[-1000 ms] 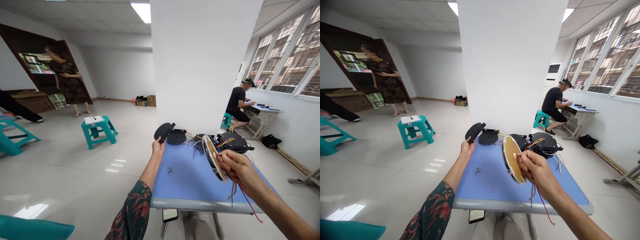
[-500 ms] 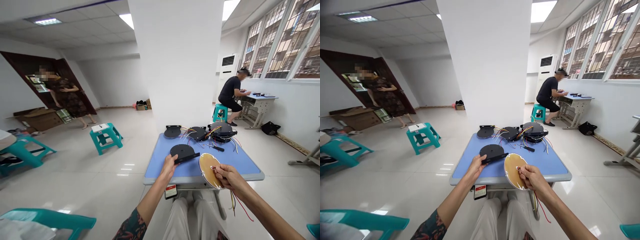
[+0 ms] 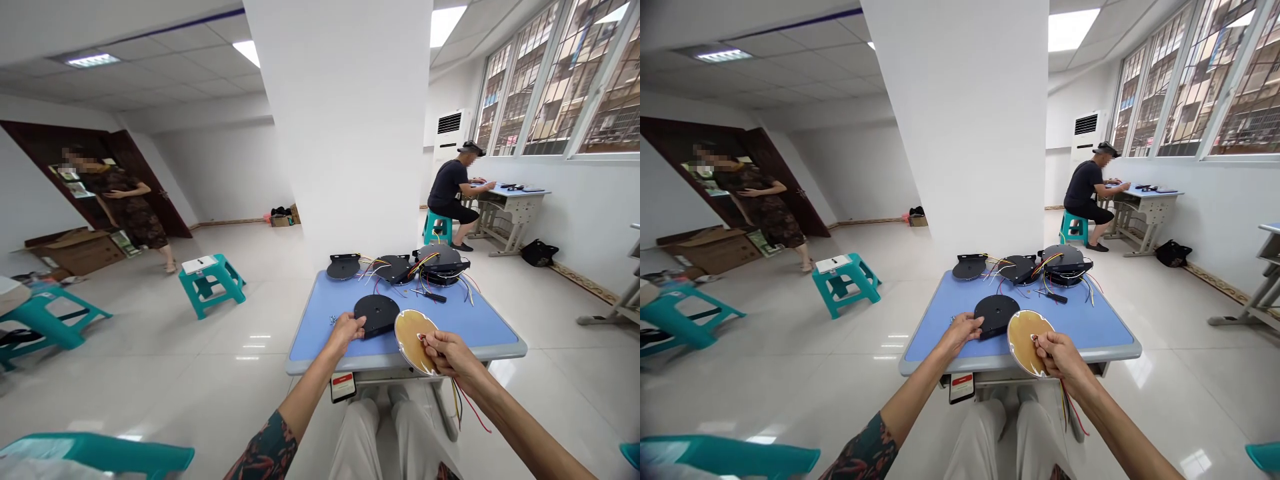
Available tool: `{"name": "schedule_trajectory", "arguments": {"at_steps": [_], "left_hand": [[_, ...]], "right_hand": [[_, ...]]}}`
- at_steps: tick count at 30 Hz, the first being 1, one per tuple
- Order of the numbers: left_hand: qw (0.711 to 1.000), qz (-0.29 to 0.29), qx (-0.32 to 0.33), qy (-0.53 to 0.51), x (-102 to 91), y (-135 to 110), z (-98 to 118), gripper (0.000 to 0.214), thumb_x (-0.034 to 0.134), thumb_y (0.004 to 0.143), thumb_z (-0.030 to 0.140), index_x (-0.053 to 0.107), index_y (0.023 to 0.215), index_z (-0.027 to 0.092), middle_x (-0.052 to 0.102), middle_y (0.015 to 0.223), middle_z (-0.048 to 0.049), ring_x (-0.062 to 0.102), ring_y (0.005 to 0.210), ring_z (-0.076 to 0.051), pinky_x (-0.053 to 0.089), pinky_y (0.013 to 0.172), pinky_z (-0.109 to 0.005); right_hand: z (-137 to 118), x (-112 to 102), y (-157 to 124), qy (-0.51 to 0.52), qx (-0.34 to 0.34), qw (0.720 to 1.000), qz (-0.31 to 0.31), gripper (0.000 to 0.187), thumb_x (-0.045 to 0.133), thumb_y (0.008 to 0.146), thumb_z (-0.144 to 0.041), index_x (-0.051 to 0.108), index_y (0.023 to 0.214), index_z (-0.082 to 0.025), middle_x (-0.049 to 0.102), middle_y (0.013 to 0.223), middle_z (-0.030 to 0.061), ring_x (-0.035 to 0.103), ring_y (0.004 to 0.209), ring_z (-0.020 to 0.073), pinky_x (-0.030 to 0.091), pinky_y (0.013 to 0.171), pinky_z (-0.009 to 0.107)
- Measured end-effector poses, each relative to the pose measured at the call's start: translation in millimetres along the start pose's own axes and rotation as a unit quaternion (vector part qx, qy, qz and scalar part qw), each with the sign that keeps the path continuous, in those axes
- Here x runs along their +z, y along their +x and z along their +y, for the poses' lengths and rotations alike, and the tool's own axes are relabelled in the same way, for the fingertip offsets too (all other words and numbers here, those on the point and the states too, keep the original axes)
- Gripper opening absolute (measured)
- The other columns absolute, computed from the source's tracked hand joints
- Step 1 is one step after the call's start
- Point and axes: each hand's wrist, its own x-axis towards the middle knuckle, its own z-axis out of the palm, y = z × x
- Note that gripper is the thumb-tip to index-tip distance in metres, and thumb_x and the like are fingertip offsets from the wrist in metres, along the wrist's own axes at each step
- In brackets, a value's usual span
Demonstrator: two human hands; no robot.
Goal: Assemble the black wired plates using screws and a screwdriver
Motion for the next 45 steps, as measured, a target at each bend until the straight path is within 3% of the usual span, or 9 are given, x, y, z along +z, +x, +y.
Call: {"name": "schedule_trajectory", "arguments": {"at_steps": [4, 6, 11, 14, 22, 29, 36, 41, 45], "left_hand": [[0.979, 0.016, 0.148, 0.141, 6.1, -28.2, 10.7, 0.048, 0.082, 0.059, 0.001, 0.067, 0.101, 0.019, 0.068, 0.108, -0.0142, 0.059, 0.124, -0.035, 0.046, 0.107, -0.044], [0.913, -0.074, 0.286, 0.282, 14.4, -51.7, 11.7, 0.054, 0.077, 0.068, 0.007, 0.066, 0.119, 0.021, 0.058, 0.138, -0.018, 0.043, 0.142, -0.036, 0.03, 0.121, -0.05], [0.657, -0.331, 0.408, 0.542, 40.5, -101.4, -1.9, 0.084, 0.062, 0.08, 0.009, 0.03, 0.157, 0.022, 0.025, 0.166, -0.0169, 0.016, 0.155, -0.038, 0.008, 0.123, -0.067], [0.598, -0.358, 0.417, 0.584, 51.0, -109.3, -15.1, 0.1, 0.071, 0.082, 0.025, 0.011, 0.162, 0.023, 0.001, 0.169, -0.018, -0.007, 0.155, -0.042, 0.014, 0.119, -0.072], [0.589, -0.371, 0.41, 0.59, 67.6, -90.8, -46.3, 0.125, 0.071, 0.072, 0.072, 0.003, 0.162, 0.017, -0.008, 0.165, -0.0265, -0.011, 0.151, -0.049, 0.009, 0.115, -0.077], [0.567, -0.301, 0.46, 0.613, 89.8, -56.2, -49.3, 0.066, 0.048, 0.099, 0.027, 0.022, 0.156, 0.007, 0.019, 0.164, -0.029, 0.012, 0.155, -0.039, 0.019, 0.12, -0.069], [0.634, -0.321, 0.389, 0.586, 130.5, -29.0, -54.5, 0.049, 0.053, 0.083, 0.009, 0.056, 0.131, 0.016, 0.057, 0.137, -0.0157, 0.053, 0.129, -0.029, 0.046, 0.11, -0.049], [0.631, -0.342, 0.357, 0.598, 134.9, -36.9, -59.5, 0.086, 0.066, 0.079, 0.029, 0.029, 0.155, 0.017, 0.022, 0.164, -0.0212, 0.02, 0.151, -0.043, 0.018, 0.119, -0.069], [0.631, -0.313, 0.373, 0.604, 130.9, -46.0, -55.3, 0.097, 0.065, 0.084, 0.042, 0.008, 0.161, 0.028, -0.018, 0.168, -0.0133, -0.016, 0.152, -0.048, 0.014, 0.114, -0.077]], "right_hand": [[3.6, 0.2, 0.0, 0.018, -0.009, 1.0, -0.005, 0.04, 0.074, 0.071, -0.049, 0.048, 0.069, -0.019, 0.038, 0.057, -0.0096, 0.011, 0.041, -0.0006, 0.006, 0.038, 0.019], [3.7, 2.9, -0.3, 0.025, -0.005, 1.0, -0.002, 0.041, 0.077, 0.069, -0.048, 0.049, 0.069, -0.018, 0.04, 0.058, -0.0091, 0.012, 0.04, -0.0012, 0.006, 0.037, 0.019], [2.2, 1.2, 1.9, 0.054, -0.004, 0.998, 0.019, 0.037, 0.078, 0.066, -0.044, 0.053, 0.072, -0.017, 0.043, 0.056, -0.0087, 0.016, 0.037, -0.0016, 0.004, 0.036, 0.017], [-1.3, -10.0, 1.7, 0.067, -0.011, 0.997, 0.042, 0.033, 0.077, 0.068, -0.04, 0.054, 0.072, -0.016, 0.045, 0.056, -0.0081, 0.016, 0.037, -0.0018, 0.006, 0.035, 0.016], [-15.7, -33.1, 8.7, 0.085, 0.024, 0.993, 0.073, 0.011, 0.066, 0.075, -0.02, 0.058, 0.071, -0.013, 0.047, 0.054, -0.0063, 0.019, 0.036, -0.0016, 0.01, 0.033, 0.013], [-7.1, -40.1, 26.1, 0.108, 0.034, 0.992, 0.053, 0.004, 0.063, 0.075, -0.013, 0.059, 0.075, -0.013, 0.049, 0.053, -0.0051, 0.02, 0.034, -0.0001, 0.013, 0.031, 0.013], [-9.0, -46.3, 26.8, 0.107, 0.017, 0.994, 0.025, 0.012, 0.066, 0.077, -0.015, 0.059, 0.068, -0.013, 0.054, 0.055, -0.0024, 0.029, 0.037, 0.0013, 0.028, 0.033, 0.015], [-11.7, -56.4, 6.5, 0.084, -0.006, 0.996, 0.002, 0.018, 0.072, 0.078, -0.026, 0.066, 0.069, -0.011, 0.067, 0.066, 0.0056, 0.054, 0.051, 0.009, 0.056, 0.055, 0.025], [-8.9, -58.1, 4.1, 0.02, -0.039, 0.999, 0.002, 0.022, 0.076, 0.072, -0.028, 0.068, 0.087, -0.014, 0.067, 0.069, 0.0012, 0.061, 0.061, 0.0117, 0.058, 0.069, 0.028]]}}
